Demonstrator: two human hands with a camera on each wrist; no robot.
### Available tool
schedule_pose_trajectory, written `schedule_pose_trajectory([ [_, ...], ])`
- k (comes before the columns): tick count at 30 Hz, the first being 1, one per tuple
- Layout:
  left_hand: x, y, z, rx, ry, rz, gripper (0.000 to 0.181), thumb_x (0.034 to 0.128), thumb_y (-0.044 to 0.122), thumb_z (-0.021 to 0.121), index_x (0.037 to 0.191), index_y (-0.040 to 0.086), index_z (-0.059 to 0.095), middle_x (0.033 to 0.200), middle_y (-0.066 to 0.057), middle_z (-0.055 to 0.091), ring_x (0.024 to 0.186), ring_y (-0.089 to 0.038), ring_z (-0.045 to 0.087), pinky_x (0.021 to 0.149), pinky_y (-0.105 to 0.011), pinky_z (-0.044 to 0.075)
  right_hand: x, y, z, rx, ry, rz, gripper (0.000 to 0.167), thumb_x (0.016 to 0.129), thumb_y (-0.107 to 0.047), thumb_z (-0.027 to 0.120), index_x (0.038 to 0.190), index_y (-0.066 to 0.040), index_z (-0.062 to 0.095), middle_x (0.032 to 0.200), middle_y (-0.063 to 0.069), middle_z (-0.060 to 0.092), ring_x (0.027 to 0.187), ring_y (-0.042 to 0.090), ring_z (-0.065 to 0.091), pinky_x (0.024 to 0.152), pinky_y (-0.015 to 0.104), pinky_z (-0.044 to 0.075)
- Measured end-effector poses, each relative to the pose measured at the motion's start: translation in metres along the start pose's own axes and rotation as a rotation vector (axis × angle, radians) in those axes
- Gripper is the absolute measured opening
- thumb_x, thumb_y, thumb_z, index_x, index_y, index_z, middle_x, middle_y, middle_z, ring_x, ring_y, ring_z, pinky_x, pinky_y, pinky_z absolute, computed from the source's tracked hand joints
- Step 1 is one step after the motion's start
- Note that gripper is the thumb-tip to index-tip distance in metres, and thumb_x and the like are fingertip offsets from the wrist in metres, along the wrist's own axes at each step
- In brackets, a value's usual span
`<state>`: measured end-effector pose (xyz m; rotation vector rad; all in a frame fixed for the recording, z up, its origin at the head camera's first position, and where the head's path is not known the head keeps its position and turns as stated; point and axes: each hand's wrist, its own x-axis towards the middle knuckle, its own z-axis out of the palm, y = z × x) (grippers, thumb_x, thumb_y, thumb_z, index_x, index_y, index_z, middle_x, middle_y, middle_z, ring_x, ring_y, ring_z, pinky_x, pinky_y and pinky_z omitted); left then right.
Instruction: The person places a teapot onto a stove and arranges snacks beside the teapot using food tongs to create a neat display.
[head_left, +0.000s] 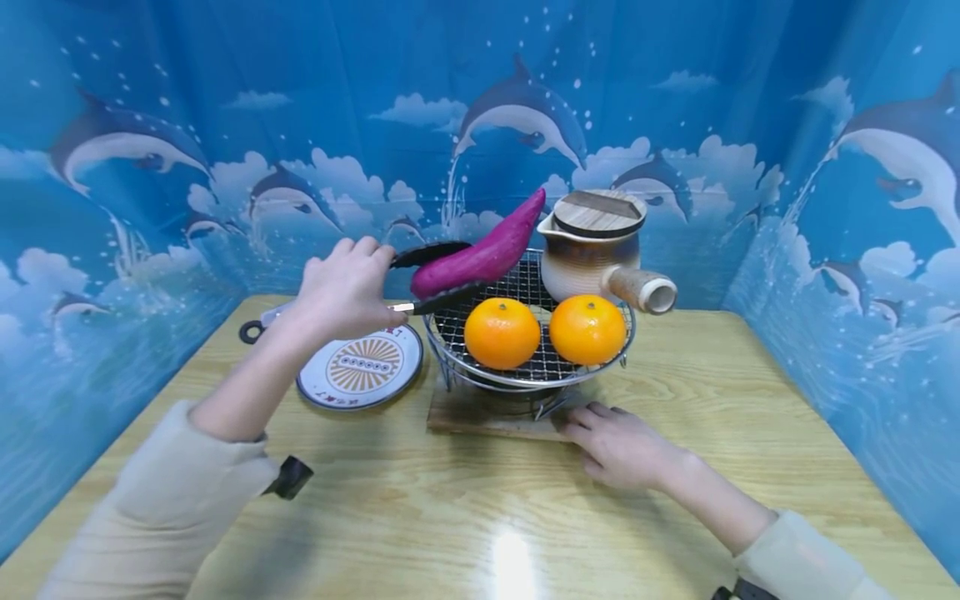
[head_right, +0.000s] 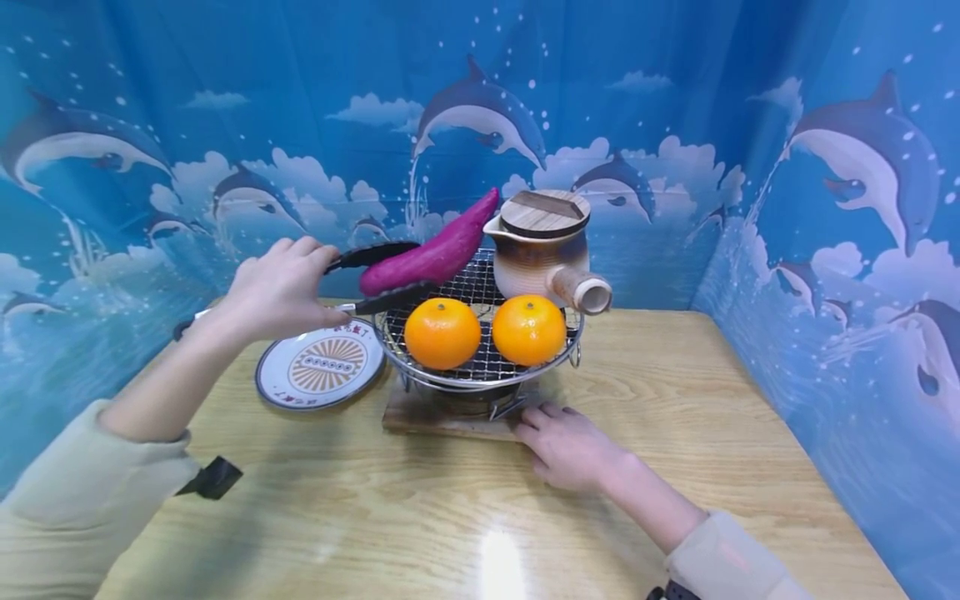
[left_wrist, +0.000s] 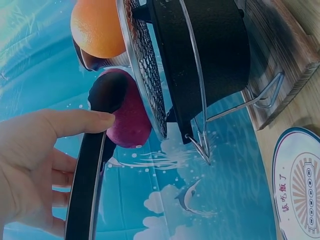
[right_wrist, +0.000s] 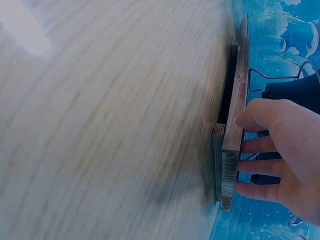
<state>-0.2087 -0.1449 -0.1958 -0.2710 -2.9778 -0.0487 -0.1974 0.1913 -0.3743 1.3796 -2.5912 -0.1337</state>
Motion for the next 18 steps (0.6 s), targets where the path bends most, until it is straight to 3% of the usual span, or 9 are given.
schedule_pose_trajectory([
  [18, 0.0029, 0.0057, -0.0049, -0.009, -0.051, 0.005, 0.081, 0.0707, 0.038, 0.077, 0.134, 0.001, 0.043, 0.131, -0.019, 0.043, 0.116, -0.037, 0.038, 0.087, -0.059, 0.037, -0.0001, 0.0004, 0.0000, 0.005, -0.026, 0.008, 0.040, 0.076, -0.018, 0.066, 0.115, -0.011, 0.061, 0.109, 0.007, 0.058, 0.097, 0.024, 0.056, 0.082, 0.039, 0.049],
])
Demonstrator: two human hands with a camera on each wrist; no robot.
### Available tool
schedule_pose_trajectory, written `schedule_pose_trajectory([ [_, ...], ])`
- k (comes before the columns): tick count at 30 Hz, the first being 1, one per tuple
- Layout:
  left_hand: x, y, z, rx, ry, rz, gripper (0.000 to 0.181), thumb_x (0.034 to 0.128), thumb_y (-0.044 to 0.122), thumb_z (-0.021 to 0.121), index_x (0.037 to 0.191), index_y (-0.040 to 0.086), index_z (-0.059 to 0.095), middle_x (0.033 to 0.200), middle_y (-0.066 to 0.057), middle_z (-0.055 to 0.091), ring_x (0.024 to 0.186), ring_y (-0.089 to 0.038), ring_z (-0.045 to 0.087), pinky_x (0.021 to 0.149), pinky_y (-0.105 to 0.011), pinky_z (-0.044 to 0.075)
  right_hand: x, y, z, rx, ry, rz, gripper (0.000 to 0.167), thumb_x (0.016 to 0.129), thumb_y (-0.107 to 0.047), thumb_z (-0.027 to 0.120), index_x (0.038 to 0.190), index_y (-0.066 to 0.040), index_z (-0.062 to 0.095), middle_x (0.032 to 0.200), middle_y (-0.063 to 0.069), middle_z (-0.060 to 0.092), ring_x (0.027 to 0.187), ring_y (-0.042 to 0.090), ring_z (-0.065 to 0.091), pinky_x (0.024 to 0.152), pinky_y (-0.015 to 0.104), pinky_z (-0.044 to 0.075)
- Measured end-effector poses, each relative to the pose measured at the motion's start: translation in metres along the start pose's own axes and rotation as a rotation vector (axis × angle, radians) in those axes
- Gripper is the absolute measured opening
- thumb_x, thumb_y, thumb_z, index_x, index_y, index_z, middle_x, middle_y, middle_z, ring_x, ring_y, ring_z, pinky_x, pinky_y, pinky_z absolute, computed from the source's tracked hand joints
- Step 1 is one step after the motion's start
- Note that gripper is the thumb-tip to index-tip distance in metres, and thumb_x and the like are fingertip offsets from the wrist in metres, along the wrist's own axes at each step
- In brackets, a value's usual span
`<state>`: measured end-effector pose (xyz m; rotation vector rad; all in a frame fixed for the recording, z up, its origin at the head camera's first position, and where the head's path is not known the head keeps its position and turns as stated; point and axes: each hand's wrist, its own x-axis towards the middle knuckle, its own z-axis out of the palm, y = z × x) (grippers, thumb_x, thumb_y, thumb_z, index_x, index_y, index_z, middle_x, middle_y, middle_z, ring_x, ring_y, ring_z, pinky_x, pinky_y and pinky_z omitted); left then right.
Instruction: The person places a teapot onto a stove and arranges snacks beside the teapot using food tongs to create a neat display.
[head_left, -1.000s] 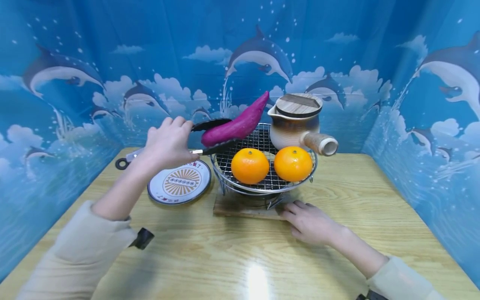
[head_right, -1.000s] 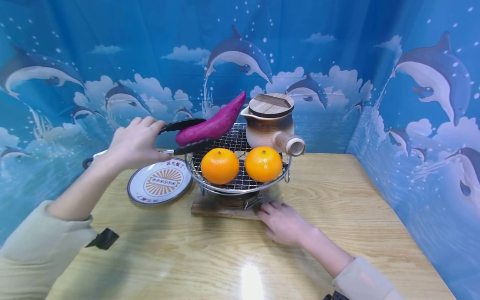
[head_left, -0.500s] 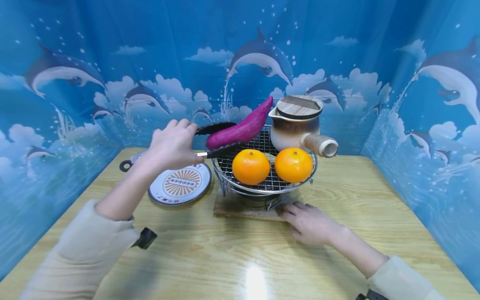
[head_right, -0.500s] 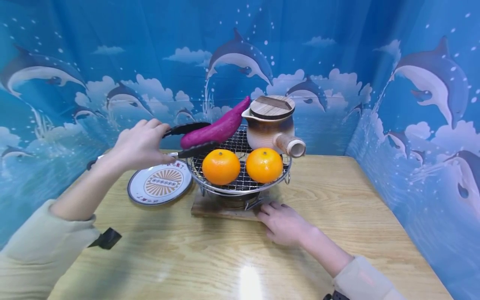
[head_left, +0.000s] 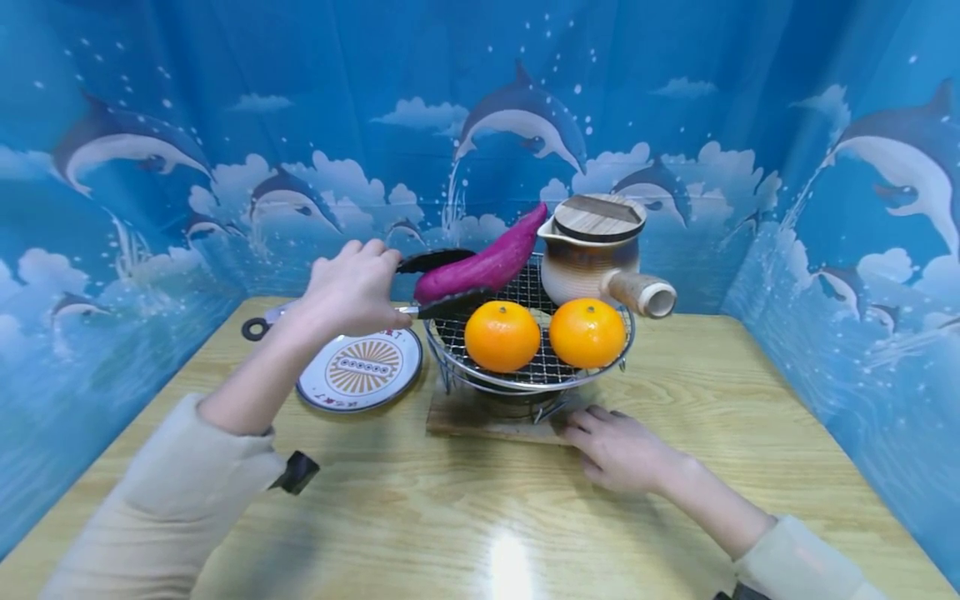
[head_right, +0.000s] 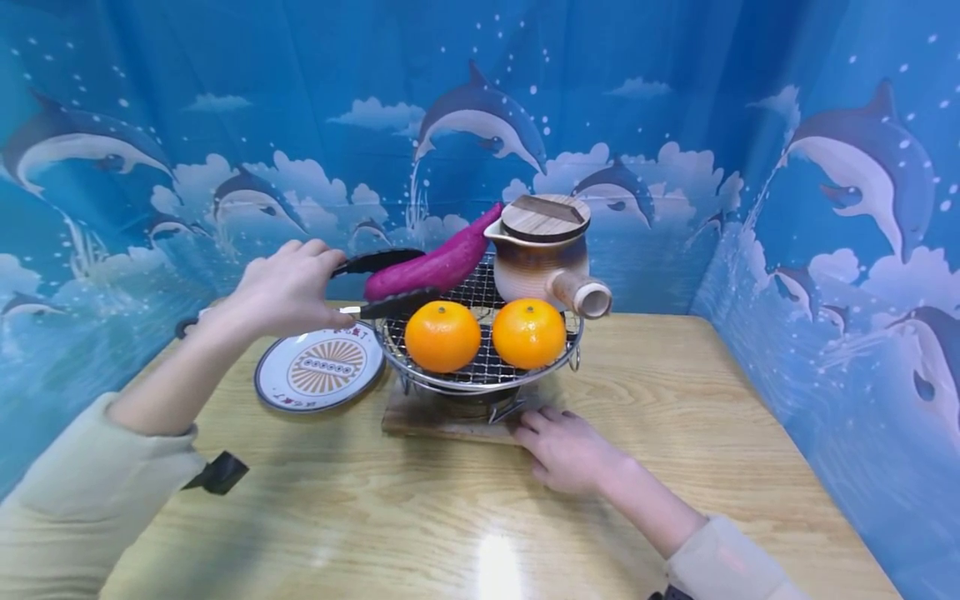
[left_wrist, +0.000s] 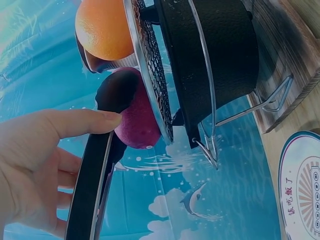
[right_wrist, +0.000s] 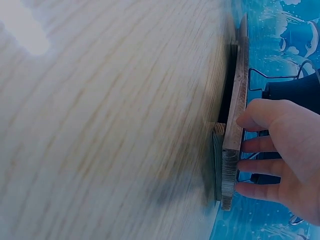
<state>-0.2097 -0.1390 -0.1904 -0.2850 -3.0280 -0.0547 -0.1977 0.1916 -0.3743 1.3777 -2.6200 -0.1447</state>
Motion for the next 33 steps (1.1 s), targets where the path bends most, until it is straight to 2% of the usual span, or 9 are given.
schedule_pose_trajectory([
  [19, 0.0009, 0.0026, -0.0084, 0.002, -0.028, 0.017, 0.077, 0.0695, 0.040, 0.078, 0.129, 0.001, 0.049, 0.125, -0.018, 0.048, 0.112, -0.036, 0.043, 0.084, -0.057, 0.041, -0.0011, 0.0010, 0.0014, -0.007, 0.031, -0.007, 0.039, 0.076, -0.018, 0.068, 0.113, -0.012, 0.061, 0.109, 0.007, 0.058, 0.097, 0.025, 0.056, 0.081, 0.040, 0.050],
  [33, 0.0053, 0.0047, -0.0102, 0.020, -0.038, 0.018, 0.075, 0.0689, 0.039, 0.078, 0.128, 0.002, 0.050, 0.123, -0.016, 0.050, 0.109, -0.034, 0.044, 0.083, -0.054, 0.042, -0.0010, 0.0010, 0.0020, -0.010, 0.020, -0.006, 0.040, 0.075, -0.020, 0.069, 0.113, -0.012, 0.062, 0.110, 0.007, 0.058, 0.097, 0.024, 0.056, 0.081, 0.039, 0.050],
])
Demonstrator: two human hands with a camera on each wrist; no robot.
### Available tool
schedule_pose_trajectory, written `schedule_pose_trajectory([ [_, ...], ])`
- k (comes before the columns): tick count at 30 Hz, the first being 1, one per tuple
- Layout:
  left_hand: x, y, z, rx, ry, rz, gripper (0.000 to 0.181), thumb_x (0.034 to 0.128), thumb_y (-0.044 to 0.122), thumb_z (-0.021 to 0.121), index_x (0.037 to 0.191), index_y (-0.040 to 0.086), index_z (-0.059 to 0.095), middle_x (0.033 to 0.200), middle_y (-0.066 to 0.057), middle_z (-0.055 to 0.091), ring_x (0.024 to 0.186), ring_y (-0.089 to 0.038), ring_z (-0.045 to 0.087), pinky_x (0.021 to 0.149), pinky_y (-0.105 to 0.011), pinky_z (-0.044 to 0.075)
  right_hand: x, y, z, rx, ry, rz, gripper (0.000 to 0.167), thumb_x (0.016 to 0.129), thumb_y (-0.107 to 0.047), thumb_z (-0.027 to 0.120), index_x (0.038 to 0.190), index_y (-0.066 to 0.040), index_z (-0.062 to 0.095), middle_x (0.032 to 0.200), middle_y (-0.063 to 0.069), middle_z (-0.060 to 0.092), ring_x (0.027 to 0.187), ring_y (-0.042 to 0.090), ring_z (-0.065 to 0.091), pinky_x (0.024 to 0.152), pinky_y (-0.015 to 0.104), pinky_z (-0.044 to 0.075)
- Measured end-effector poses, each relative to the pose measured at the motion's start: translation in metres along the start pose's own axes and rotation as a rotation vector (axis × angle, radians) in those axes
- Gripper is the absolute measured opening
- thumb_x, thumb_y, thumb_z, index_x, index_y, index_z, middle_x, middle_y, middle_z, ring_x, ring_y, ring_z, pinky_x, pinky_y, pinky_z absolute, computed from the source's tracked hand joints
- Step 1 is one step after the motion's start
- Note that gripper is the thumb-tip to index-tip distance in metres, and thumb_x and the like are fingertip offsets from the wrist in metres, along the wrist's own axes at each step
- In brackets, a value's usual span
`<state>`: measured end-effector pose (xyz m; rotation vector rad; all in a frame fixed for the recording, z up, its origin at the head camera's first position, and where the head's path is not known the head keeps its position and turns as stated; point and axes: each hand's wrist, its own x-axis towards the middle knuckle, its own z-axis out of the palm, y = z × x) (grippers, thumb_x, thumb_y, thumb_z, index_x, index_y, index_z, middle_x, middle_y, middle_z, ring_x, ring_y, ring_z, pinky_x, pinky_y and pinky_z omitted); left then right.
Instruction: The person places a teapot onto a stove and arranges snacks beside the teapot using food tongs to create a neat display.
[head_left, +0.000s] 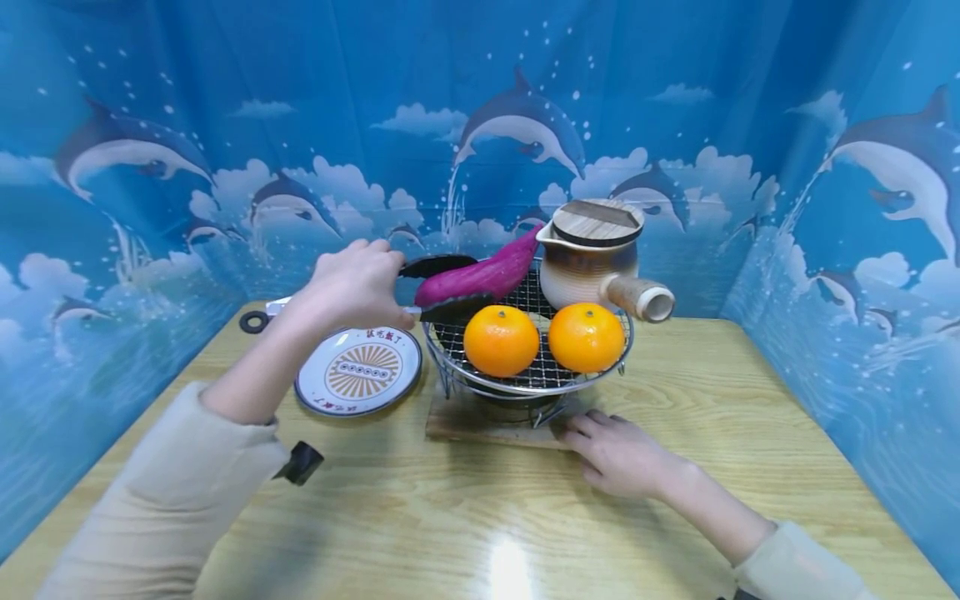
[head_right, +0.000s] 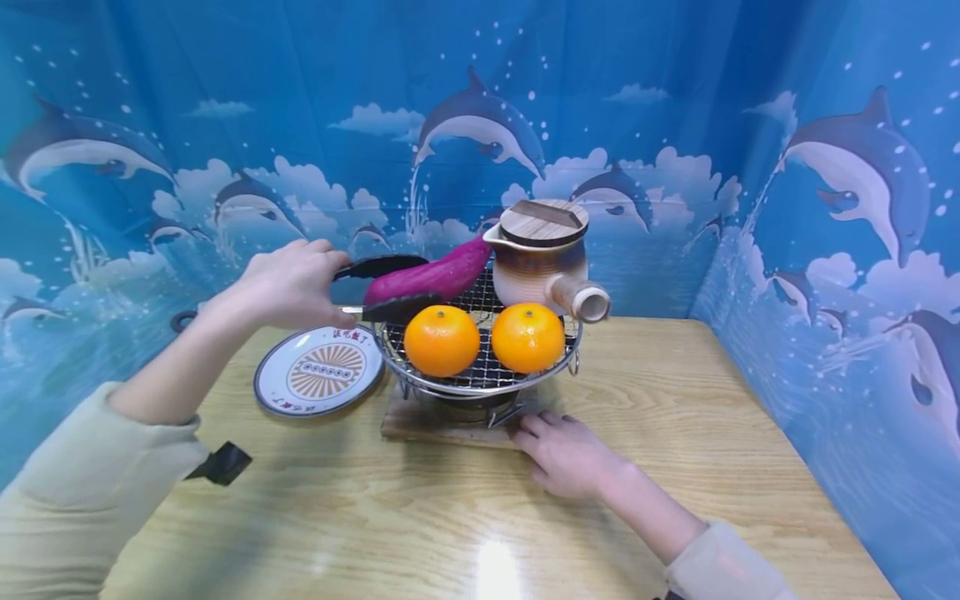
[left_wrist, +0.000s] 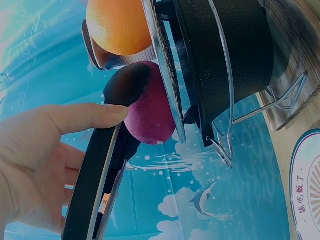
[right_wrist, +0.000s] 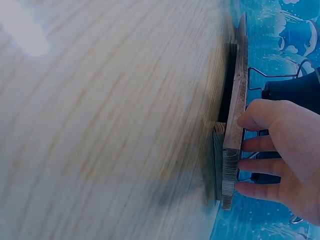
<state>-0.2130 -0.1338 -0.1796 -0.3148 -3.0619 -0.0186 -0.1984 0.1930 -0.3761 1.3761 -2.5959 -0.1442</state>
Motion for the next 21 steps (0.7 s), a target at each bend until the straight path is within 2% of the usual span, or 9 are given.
schedule_pose_trajectory([
  [21, 0.0081, 0.0026, -0.0031, 0.029, -0.011, 0.027, 0.075, 0.0671, 0.038, 0.079, 0.128, 0.004, 0.052, 0.121, -0.014, 0.052, 0.108, -0.031, 0.045, 0.084, -0.052, 0.043, 0.0008, 0.0004, 0.0001, 0.001, -0.018, 0.003, 0.038, 0.076, -0.020, 0.068, 0.112, -0.013, 0.061, 0.109, 0.007, 0.057, 0.096, 0.024, 0.056, 0.081, 0.039, 0.050],
])
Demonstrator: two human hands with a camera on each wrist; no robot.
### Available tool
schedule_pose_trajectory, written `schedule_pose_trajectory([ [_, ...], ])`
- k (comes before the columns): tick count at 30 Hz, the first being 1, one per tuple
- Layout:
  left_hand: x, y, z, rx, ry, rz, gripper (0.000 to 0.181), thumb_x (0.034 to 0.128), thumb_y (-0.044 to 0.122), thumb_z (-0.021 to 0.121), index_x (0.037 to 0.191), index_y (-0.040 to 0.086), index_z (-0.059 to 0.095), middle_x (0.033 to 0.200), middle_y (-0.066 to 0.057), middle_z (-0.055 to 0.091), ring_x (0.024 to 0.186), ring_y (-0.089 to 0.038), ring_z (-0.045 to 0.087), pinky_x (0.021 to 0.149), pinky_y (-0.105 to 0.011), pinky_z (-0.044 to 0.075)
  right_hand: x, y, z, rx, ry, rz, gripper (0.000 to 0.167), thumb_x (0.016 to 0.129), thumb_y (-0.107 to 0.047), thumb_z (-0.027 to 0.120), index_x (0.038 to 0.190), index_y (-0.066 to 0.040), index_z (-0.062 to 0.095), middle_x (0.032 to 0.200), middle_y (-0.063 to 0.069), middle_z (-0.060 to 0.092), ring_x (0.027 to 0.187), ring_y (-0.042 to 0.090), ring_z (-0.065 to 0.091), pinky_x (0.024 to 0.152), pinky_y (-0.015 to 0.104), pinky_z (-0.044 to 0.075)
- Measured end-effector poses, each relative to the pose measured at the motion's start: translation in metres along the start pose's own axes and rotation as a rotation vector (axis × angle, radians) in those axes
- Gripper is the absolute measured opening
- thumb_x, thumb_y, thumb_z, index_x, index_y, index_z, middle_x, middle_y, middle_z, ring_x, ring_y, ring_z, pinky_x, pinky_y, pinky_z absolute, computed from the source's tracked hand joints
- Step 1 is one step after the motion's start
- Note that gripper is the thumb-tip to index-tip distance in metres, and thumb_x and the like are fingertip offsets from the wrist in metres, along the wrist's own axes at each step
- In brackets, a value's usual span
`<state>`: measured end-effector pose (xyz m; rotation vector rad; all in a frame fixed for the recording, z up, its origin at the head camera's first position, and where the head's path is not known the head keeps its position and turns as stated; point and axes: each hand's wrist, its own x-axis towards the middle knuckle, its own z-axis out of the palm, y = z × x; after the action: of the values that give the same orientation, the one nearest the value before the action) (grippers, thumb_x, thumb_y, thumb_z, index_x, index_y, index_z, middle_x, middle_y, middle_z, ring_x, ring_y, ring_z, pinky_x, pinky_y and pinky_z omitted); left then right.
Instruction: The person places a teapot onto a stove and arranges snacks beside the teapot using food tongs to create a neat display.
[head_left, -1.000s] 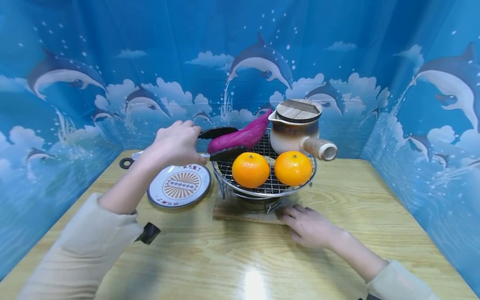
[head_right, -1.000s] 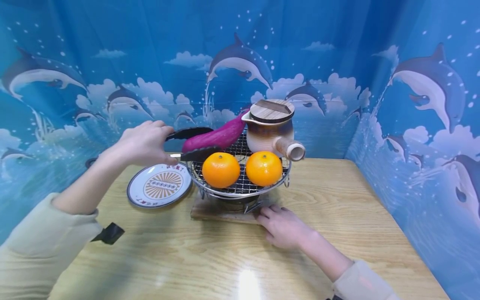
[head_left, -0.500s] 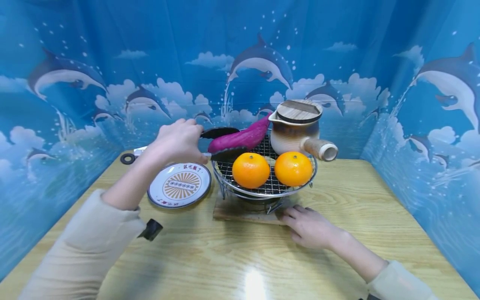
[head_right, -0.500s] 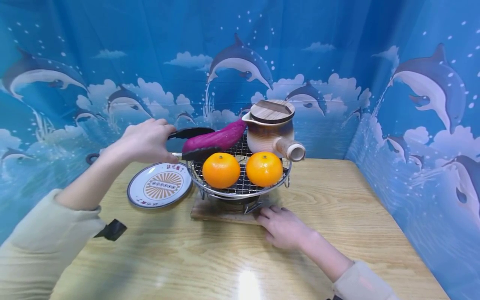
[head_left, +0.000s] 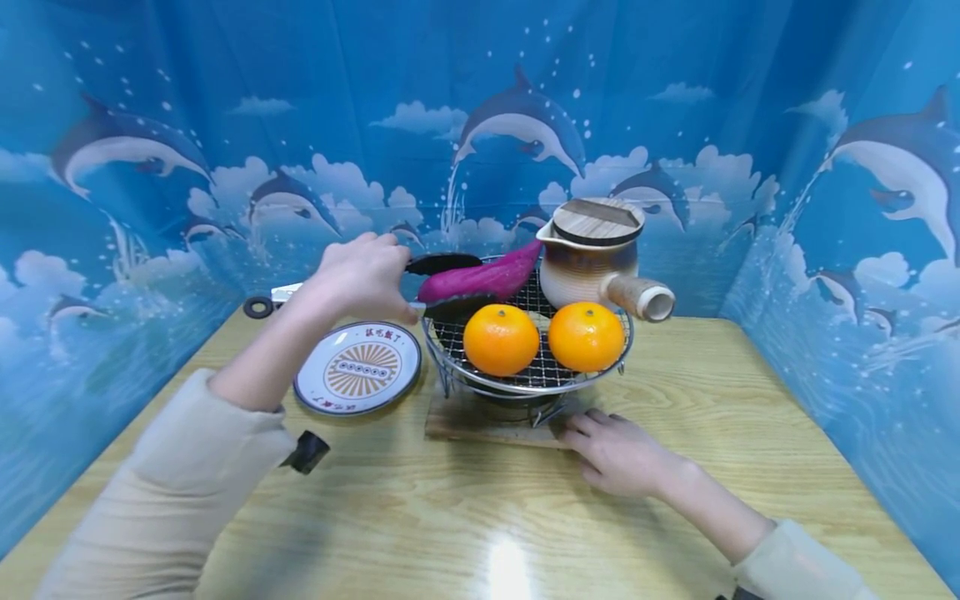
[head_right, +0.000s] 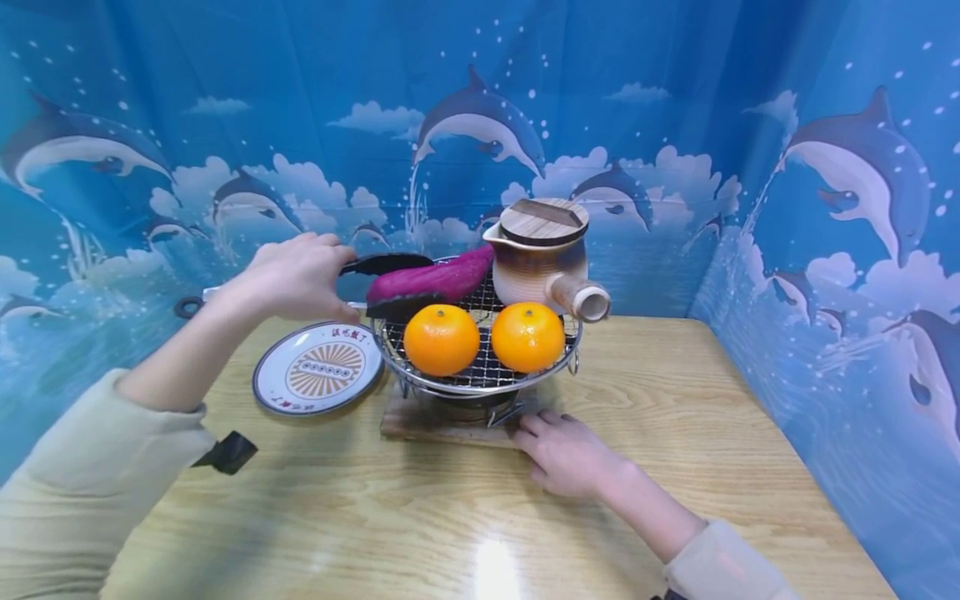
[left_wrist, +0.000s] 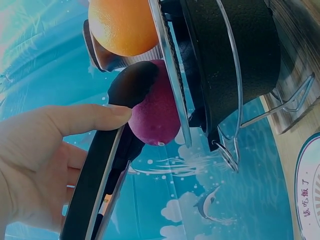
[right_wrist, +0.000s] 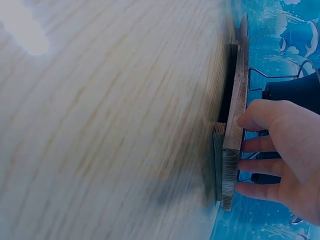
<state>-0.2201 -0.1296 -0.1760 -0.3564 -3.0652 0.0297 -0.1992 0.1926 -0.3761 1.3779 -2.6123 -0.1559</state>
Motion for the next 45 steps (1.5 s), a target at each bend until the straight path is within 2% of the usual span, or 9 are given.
schedule_pose_trajectory([
  [13, 0.0044, -0.0024, -0.0017, -0.011, -0.018, -0.002, 0.076, 0.0684, 0.038, 0.079, 0.131, 0.006, 0.050, 0.126, -0.014, 0.051, 0.111, -0.032, 0.044, 0.085, -0.053, 0.042, 0.0010, 0.0002, -0.0019, -0.004, -0.003, 0.002, 0.039, 0.077, -0.020, 0.068, 0.114, -0.012, 0.061, 0.110, 0.007, 0.058, 0.097, 0.024, 0.056, 0.081, 0.039, 0.050],
  [22, 0.0050, -0.0021, -0.0023, -0.020, -0.024, 0.001, 0.077, 0.0670, 0.038, 0.080, 0.130, 0.005, 0.050, 0.124, -0.013, 0.052, 0.108, -0.031, 0.045, 0.084, -0.050, 0.043, 0.0006, 0.0006, -0.0005, -0.010, 0.019, -0.008, 0.039, 0.076, -0.020, 0.069, 0.113, -0.011, 0.061, 0.109, 0.007, 0.058, 0.095, 0.024, 0.057, 0.079, 0.039, 0.050],
  [36, 0.0042, -0.0030, 0.0024, -0.062, 0.006, -0.018, 0.079, 0.0649, 0.035, 0.082, 0.131, 0.005, 0.050, 0.123, -0.013, 0.051, 0.109, -0.031, 0.044, 0.084, -0.049, 0.043, 0.0002, 0.0001, 0.0001, 0.006, 0.016, -0.001, 0.037, 0.077, -0.019, 0.067, 0.113, -0.012, 0.062, 0.109, 0.007, 0.058, 0.094, 0.024, 0.057, 0.079, 0.039, 0.050],
  [45, 0.0032, -0.0052, 0.0035, -0.076, 0.019, -0.031, 0.084, 0.0648, 0.036, 0.082, 0.134, 0.005, 0.047, 0.127, -0.014, 0.048, 0.113, -0.033, 0.041, 0.090, -0.053, 0.039, 0.0001, 0.0010, 0.0023, 0.004, 0.025, -0.004, 0.037, 0.077, -0.019, 0.067, 0.114, -0.012, 0.061, 0.108, 0.007, 0.058, 0.095, 0.024, 0.056, 0.081, 0.039, 0.050],
])
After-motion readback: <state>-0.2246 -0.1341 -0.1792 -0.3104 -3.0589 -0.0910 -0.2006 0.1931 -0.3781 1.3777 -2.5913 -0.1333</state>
